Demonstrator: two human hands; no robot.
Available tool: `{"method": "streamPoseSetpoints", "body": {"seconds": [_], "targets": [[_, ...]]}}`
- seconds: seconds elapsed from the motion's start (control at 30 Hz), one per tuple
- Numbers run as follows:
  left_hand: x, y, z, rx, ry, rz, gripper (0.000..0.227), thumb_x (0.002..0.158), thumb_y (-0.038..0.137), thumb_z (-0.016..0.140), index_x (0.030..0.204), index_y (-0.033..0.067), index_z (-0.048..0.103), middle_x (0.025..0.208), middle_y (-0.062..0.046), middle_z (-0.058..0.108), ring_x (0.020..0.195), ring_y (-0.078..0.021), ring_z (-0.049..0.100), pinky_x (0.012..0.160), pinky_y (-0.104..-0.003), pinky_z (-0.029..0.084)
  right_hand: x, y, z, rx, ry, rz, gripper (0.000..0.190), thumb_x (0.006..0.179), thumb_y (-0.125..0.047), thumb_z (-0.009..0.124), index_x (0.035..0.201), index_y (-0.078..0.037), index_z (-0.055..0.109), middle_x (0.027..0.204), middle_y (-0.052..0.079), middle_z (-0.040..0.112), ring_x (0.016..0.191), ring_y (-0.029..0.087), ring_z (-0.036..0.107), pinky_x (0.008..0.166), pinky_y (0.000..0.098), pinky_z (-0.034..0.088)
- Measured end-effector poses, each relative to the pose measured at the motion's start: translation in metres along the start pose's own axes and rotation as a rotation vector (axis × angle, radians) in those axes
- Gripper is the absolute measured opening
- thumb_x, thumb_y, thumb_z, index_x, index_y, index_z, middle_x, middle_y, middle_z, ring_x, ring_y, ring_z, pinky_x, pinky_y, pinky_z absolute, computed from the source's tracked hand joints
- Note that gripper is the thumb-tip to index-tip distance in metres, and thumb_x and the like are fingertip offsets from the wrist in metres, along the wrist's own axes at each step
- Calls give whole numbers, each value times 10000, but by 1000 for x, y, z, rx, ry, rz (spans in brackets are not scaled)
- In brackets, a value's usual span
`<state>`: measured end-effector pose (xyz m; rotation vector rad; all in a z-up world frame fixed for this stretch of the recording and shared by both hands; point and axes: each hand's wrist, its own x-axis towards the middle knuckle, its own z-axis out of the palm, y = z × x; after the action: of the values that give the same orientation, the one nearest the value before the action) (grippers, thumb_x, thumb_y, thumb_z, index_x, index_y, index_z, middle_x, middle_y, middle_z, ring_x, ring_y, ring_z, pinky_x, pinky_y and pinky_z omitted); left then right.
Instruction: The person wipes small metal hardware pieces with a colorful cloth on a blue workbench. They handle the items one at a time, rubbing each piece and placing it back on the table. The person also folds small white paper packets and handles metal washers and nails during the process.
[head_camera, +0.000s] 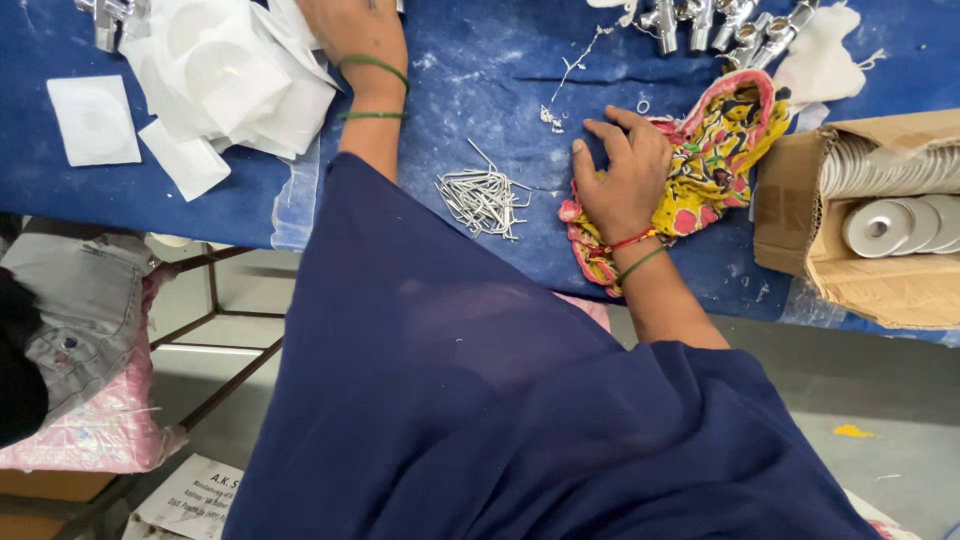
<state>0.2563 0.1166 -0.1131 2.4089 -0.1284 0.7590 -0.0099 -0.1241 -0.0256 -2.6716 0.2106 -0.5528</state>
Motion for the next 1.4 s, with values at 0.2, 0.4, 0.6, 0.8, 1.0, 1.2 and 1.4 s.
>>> {"method": "streamPoseSetpoints", "body": {"seconds": [0.2,0.4,0.6,0.8,1.0,1.2,1.4], "targets": [[-33,54,-72,-416,91,-70,417,997,228,797,1318,46,603,1444,-135,469,1358,-314,465,1169,-425,381,0,0,2,8,29,7,223,938,-218,788,1140,-133,744,1276,87,652,1206,302,584,1055,453,404],[-70,82,-154,-657,-131,-232,354,1017,229,770,1309,80,638,1462,-109,486,1389,-260,489,1135,-409,447,-2,-20,-24,-52,165,-55,297,937,-210,774,1206,-107,705,1319,117,619,1243,341,555,1102,478,391],[-114,57,-170,-708,-156,-373,263,1053,235,665,1249,60,648,1305,-90,585,1117,-193,608,940,-320,510,-12,-10,-59,-435,215,138,547,817,-320,769,1261,-30,634,1180,161,628,1109,359,578,949,510,407],[-128,55,-156,-722,-119,-246,248,1098,221,555,1173,16,672,1184,-107,641,1021,-198,620,895,-307,502,24,16,-75,-417,281,60,149,939,-158,711,1055,-222,780,987,47,630,999,293,613,848,452,452],[-128,60,-159,-631,-125,-117,277,1099,232,518,1126,8,678,1131,-149,667,1035,-277,651,917,-372,508,122,44,-37,-482,280,23,139,962,-213,679,1071,-184,760,1005,63,663,977,307,593,811,475,458],[-123,63,-162,-552,-141,-15,266,1083,232,526,1090,12,675,1098,-167,680,1052,-342,640,961,-431,486,156,76,43,-481,-36,242,358,815,-373,745,1054,-109,713,1044,145,696,1043,377,603,843,528,468],[-117,67,-165,-556,-140,-7,192,1050,189,579,1060,21,673,1086,-153,690,1051,-329,643,966,-426,492,125,70,28,-135,105,93,314,862,-220,760,1155,-120,709,1070,161,689,1046,384,621,936,479,479]]}}
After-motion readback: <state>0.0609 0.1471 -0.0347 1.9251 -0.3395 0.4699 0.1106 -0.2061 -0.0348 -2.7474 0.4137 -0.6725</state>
